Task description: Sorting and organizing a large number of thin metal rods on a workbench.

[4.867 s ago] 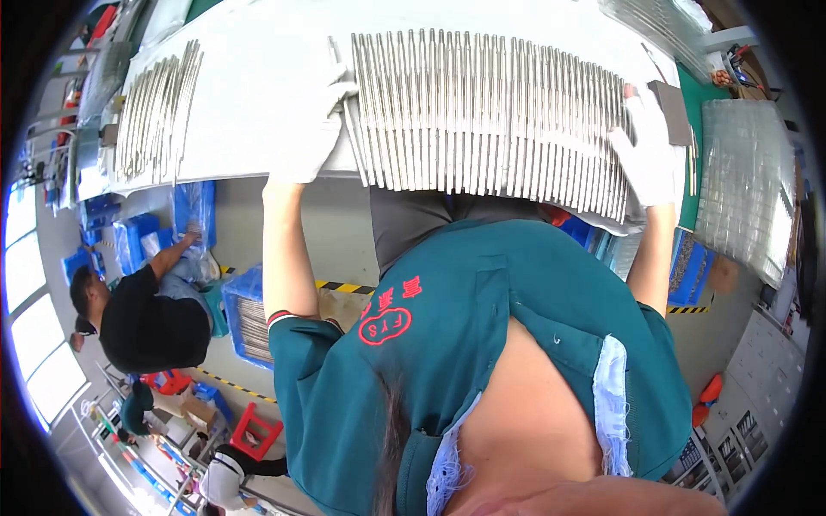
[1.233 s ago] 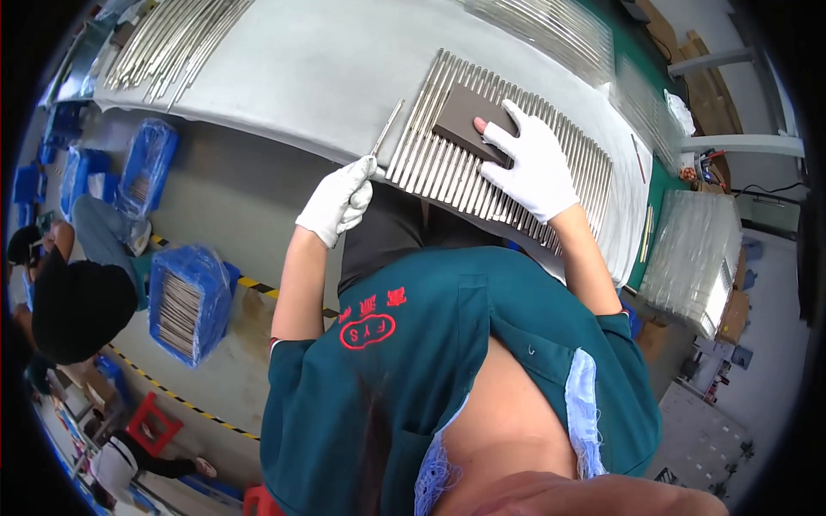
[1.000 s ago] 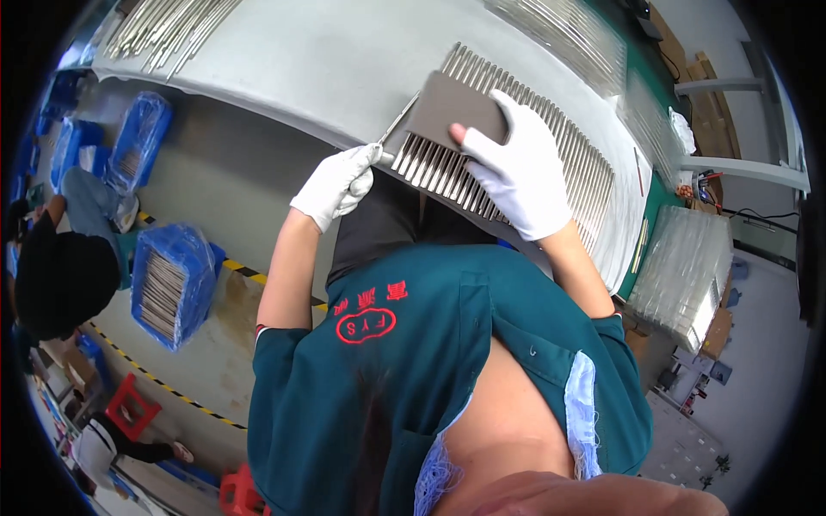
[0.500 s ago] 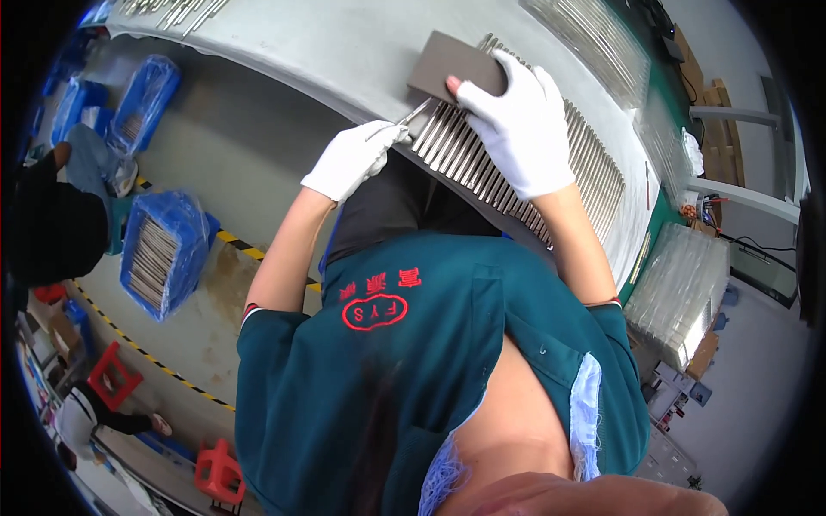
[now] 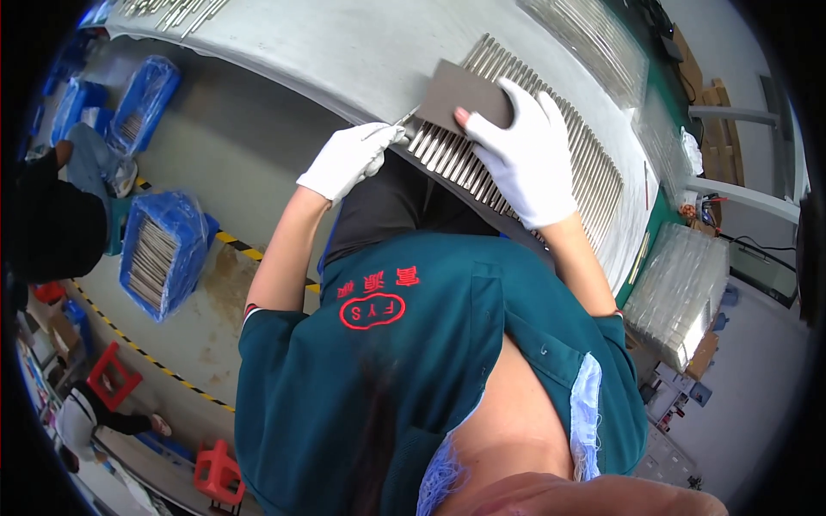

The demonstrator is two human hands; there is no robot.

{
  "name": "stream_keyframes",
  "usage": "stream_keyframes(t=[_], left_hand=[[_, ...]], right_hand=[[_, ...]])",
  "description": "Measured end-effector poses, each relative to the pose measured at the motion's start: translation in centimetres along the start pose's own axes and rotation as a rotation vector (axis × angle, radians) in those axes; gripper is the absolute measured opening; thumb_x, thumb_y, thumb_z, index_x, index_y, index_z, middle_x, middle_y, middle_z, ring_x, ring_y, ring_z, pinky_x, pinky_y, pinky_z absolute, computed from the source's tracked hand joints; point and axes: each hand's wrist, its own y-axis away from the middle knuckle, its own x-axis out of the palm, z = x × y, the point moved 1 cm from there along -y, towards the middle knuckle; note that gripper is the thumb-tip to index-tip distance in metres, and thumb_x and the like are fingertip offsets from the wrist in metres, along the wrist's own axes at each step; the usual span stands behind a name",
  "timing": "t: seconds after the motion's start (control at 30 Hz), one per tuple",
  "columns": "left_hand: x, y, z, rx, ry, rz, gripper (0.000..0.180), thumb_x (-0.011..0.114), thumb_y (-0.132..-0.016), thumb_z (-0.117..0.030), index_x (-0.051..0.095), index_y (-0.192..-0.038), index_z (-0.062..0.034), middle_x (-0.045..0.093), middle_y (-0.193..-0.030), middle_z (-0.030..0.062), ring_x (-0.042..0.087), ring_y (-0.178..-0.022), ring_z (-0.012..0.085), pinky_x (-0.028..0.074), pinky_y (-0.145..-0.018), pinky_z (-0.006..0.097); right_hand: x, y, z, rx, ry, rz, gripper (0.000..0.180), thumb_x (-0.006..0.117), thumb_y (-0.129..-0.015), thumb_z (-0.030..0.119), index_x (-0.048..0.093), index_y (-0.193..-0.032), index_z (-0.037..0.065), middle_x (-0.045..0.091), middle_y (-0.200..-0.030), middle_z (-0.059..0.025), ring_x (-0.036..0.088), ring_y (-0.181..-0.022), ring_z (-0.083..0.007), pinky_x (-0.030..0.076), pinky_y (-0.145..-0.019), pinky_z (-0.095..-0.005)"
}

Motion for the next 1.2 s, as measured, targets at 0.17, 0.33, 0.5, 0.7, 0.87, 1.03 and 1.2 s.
stream_keyframes(t=[0.17, 0.33, 0.5, 0.7, 0.87, 1.03, 1.2], left_hand=[[0.5, 0.0, 0.6, 0.401, -0.677, -0.244, 0.035, 0.053, -0.096, -0.038, 0.065, -0.107, -0.0078, 0.066, -0.083, 0.0179, 0.064, -0.075, 0.0329, 0.050, -0.068, 0.037], [0.3, -0.2, 1.2, 0.390, -0.845, -0.246, 0.024, 0.055, -0.094, -0.030, 0.062, -0.110, -0.0126, 0.063, -0.080, 0.0152, 0.061, -0.070, 0.0327, 0.047, -0.063, 0.040], [0.7, -0.1, 2.1, 0.597, -1.033, -0.330, 0.023, 0.055, -0.094, -0.032, 0.061, -0.108, -0.0147, 0.065, -0.084, 0.0129, 0.062, -0.075, 0.0350, 0.050, -0.065, 0.041], [1.2, 0.0, 2.7, 0.640, -1.102, -0.460, 0.022, 0.051, -0.095, -0.037, 0.060, -0.099, -0.0167, 0.065, -0.078, 0.0105, 0.063, -0.068, 0.0337, 0.051, -0.059, 0.044], [1.3, 0.8, 1.6, 0.471, -0.906, -0.433, 0.029, 0.051, -0.095, -0.041, 0.065, -0.101, -0.0161, 0.068, -0.089, 0.0091, 0.065, -0.075, 0.0322, 0.052, -0.064, 0.040], [1.0, 0.3, 2.8, 0.574, -0.807, -0.456, 0.028, 0.051, -0.096, -0.038, 0.067, -0.101, -0.0149, 0.068, -0.093, 0.0100, 0.064, -0.082, 0.0322, 0.053, -0.070, 0.039], [0.7, 0.2, 2.8, 0.660, -0.711, -0.392, 0.027, 0.052, -0.096, -0.037, 0.066, -0.105, -0.0155, 0.068, -0.094, 0.0095, 0.064, -0.082, 0.0333, 0.052, -0.071, 0.040]], right_hand=[[2.1, -3.1, -0.2, -0.016, 0.030, -0.091, 0.037, 0.070, -0.078, 0.020, 0.066, -0.113, 0.032, 0.059, -0.118, -0.0180, 0.057, -0.111, -0.0320, 0.040, -0.098, -0.0515], [-0.3, -0.4, -0.6, 0.031, -0.041, 0.141, 0.044, 0.075, -0.072, 0.017, 0.067, -0.112, 0.032, 0.059, -0.120, -0.0180, 0.056, -0.113, -0.0320, 0.038, -0.100, -0.0510], [0.6, -2.9, -0.4, 0.031, 0.046, 0.050, 0.038, 0.071, -0.077, 0.021, 0.066, -0.114, 0.031, 0.059, -0.120, -0.0180, 0.056, -0.113, -0.0310, 0.038, -0.099, -0.0500], [-1.6, 2.2, -0.6, 0.079, -0.005, 0.128, 0.046, 0.076, -0.070, 0.018, 0.067, -0.114, 0.027, 0.057, -0.122, -0.0190, 0.056, -0.106, -0.0347, 0.042, -0.095, -0.0448], [-2.3, 5.2, -2.1, 0.257, -0.022, 0.218, 0.049, 0.077, -0.068, 0.023, 0.066, -0.116, 0.024, 0.056, -0.124, -0.0190, 0.056, -0.105, -0.0348, 0.041, -0.096, -0.0458], [-1.2, 6.1, -2.9, 0.292, -0.136, 0.229, 0.052, 0.076, -0.068, 0.028, 0.065, -0.118, 0.020, 0.052, -0.129, -0.0203, 0.053, -0.105, -0.0366, 0.043, -0.093, -0.0442], [-2.5, 3.3, -1.2, 0.228, -0.186, 0.138, 0.048, 0.076, -0.070, 0.023, 0.066, -0.117, 0.022, 0.053, -0.127, -0.0201, 0.053, -0.106, -0.0357, 0.042, -0.093, -0.0450]])
